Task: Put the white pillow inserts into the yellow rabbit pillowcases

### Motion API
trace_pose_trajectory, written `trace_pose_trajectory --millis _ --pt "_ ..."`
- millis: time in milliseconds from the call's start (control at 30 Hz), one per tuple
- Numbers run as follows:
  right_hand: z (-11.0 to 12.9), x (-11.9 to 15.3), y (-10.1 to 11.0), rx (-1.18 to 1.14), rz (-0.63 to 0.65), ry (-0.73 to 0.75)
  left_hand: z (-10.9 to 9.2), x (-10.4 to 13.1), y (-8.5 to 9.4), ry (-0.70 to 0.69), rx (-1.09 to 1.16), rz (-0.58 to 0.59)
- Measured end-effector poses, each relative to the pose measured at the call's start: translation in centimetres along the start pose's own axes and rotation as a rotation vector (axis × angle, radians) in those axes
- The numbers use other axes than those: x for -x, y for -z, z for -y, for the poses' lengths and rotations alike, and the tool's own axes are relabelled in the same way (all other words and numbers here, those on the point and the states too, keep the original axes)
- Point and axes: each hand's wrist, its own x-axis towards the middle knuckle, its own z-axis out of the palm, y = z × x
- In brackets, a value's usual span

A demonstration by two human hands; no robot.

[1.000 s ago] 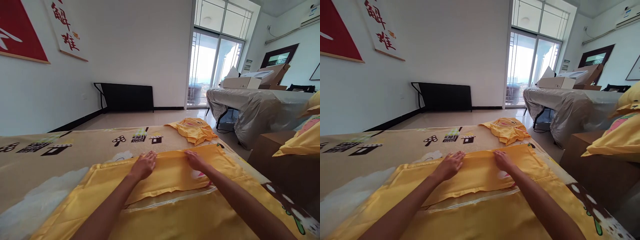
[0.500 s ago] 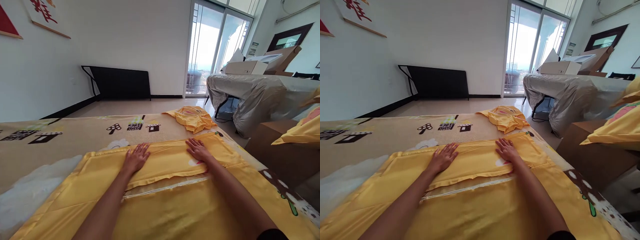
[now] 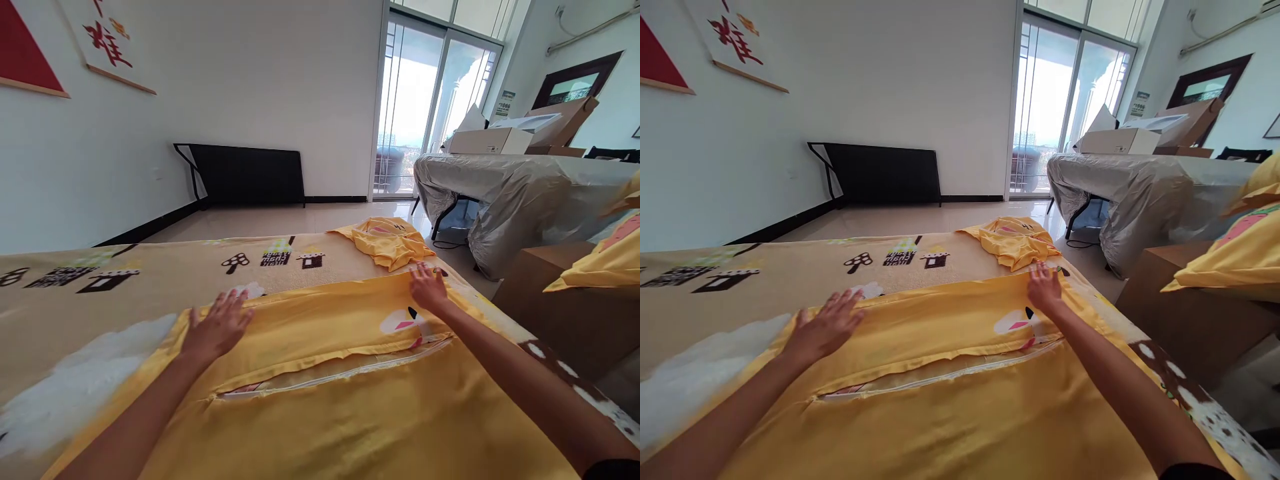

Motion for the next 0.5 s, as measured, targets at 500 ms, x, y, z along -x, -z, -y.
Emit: trace_pose_trajectory --millis 500 --pt "-0.1 3.9 -3.7 -0.108 0.175 0.221 0.3 2.5 -4.5 -0.172 -0.028 0.248"
